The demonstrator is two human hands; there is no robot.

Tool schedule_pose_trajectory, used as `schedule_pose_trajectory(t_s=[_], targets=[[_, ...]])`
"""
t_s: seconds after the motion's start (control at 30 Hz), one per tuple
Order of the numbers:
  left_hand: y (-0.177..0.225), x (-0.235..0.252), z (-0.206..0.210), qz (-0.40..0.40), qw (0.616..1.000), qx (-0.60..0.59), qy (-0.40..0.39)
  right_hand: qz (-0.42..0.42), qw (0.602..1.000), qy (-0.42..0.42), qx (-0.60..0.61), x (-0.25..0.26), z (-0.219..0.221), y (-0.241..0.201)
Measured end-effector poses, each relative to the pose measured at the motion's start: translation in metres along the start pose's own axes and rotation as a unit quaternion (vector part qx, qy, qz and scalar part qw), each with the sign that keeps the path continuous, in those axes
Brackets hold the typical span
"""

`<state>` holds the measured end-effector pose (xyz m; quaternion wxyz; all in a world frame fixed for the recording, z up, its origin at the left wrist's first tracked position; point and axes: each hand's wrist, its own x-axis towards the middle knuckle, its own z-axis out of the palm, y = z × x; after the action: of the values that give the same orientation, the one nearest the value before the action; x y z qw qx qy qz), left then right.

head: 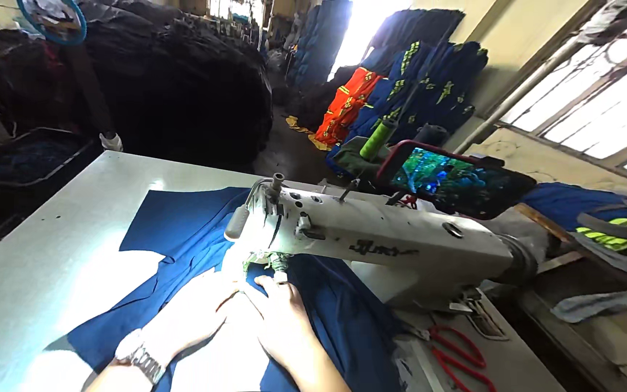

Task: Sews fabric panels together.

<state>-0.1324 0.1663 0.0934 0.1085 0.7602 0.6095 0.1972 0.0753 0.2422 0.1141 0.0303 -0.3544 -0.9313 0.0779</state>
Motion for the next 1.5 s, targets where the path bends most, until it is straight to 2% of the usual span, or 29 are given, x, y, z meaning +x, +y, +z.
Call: schedule_pose_trajectory(t_s=[0.07, 0.13, 0.23, 0.3, 0.43, 0.5, 0.57, 0.63, 0.67, 0.7, 0.73, 0.8, 0.87, 0.93, 1.0, 1.07, 1.2, 1.23, 1.3, 1.4, 1.5], targets=[[-0.008, 0.015, -0.003, -0.017, 0.999, -0.015, -0.023, 0.005, 1.0, 0.006, 0.004, 0.002, 0.0, 0.002], [-0.015, 0.024, -0.002, -0.015, 1.0, -0.011, -0.016, 0.017, 0.998, 0.051, 0.017, -0.01, -0.004, 0.003], [-0.006, 0.017, -0.011, -0.021, 1.0, -0.018, -0.007, 0.001, 0.971, 0.23, 0.063, -0.049, -0.024, 0.021], [0.016, 0.009, -0.031, -0.046, 0.998, -0.02, -0.03, 0.021, 0.945, 0.321, 0.063, -0.078, -0.06, 0.054], [0.014, 0.014, -0.026, -0.039, 0.998, -0.027, -0.03, 0.11, 0.872, 0.475, -0.039, -0.099, -0.164, 0.164], [0.012, 0.014, -0.024, -0.031, 0.999, -0.026, -0.014, 0.198, 0.865, 0.461, -0.031, -0.09, -0.212, 0.219], [0.019, 0.013, -0.029, -0.04, 0.999, -0.019, -0.016, 0.3, 0.88, 0.369, 0.011, -0.078, -0.241, 0.266], [0.025, 0.014, -0.031, -0.056, 0.998, -0.02, -0.016, 0.391, 0.884, 0.254, 0.027, -0.067, -0.248, 0.3], [0.026, 0.014, -0.033, -0.059, 0.998, -0.028, -0.021, 0.418, 0.882, 0.215, 0.015, -0.065, -0.245, 0.308], [0.029, 0.014, -0.036, -0.06, 0.997, -0.031, -0.028, 0.429, 0.878, 0.211, 0.008, -0.067, -0.24, 0.315], [0.03, 0.014, -0.038, -0.064, 0.997, -0.034, -0.036, 0.422, 0.875, 0.238, 0.009, -0.074, -0.231, 0.323], [0.022, 0.012, -0.026, -0.054, 0.998, -0.027, 0.0, 0.379, 0.861, 0.339, 0.017, -0.095, -0.203, 0.327], [0.02, 0.012, -0.022, -0.047, 0.999, -0.016, 0.023, 0.347, 0.822, 0.45, 0.039, -0.111, -0.169, 0.323], [0.031, 0.013, -0.037, -0.066, 0.997, -0.018, -0.027, 0.365, 0.782, 0.497, 0.09, -0.117, -0.147, 0.313], [0.04, 0.015, -0.046, -0.079, 0.995, -0.028, -0.05, 0.384, 0.772, 0.495, 0.109, -0.119, -0.141, 0.307], [0.019, 0.012, -0.023, -0.042, 0.999, -0.015, 0.004, 0.387, 0.782, 0.478, 0.103, -0.124, -0.144, 0.296], [0.005, 0.016, -0.013, -0.02, 1.0, -0.006, 0.017, 0.249, 0.801, 0.545, -0.014, -0.139, -0.14, 0.264], [0.005, 0.018, -0.013, -0.018, 1.0, -0.007, 0.024, 0.241, 0.806, 0.541, -0.015, -0.137, -0.147, 0.26], [0.009, 0.016, -0.017, -0.017, 0.999, -0.016, 0.027, 0.284, 0.824, 0.486, 0.065, -0.132, -0.169, 0.269], [0.012, 0.016, -0.02, -0.039, 0.999, -0.01, -0.005, 0.358, 0.831, 0.398, 0.152, -0.117, -0.191, 0.31], [0.012, 0.017, -0.017, -0.03, 0.999, -0.016, 0.023, 0.355, 0.828, 0.408, 0.148, -0.109, -0.187, 0.314]])
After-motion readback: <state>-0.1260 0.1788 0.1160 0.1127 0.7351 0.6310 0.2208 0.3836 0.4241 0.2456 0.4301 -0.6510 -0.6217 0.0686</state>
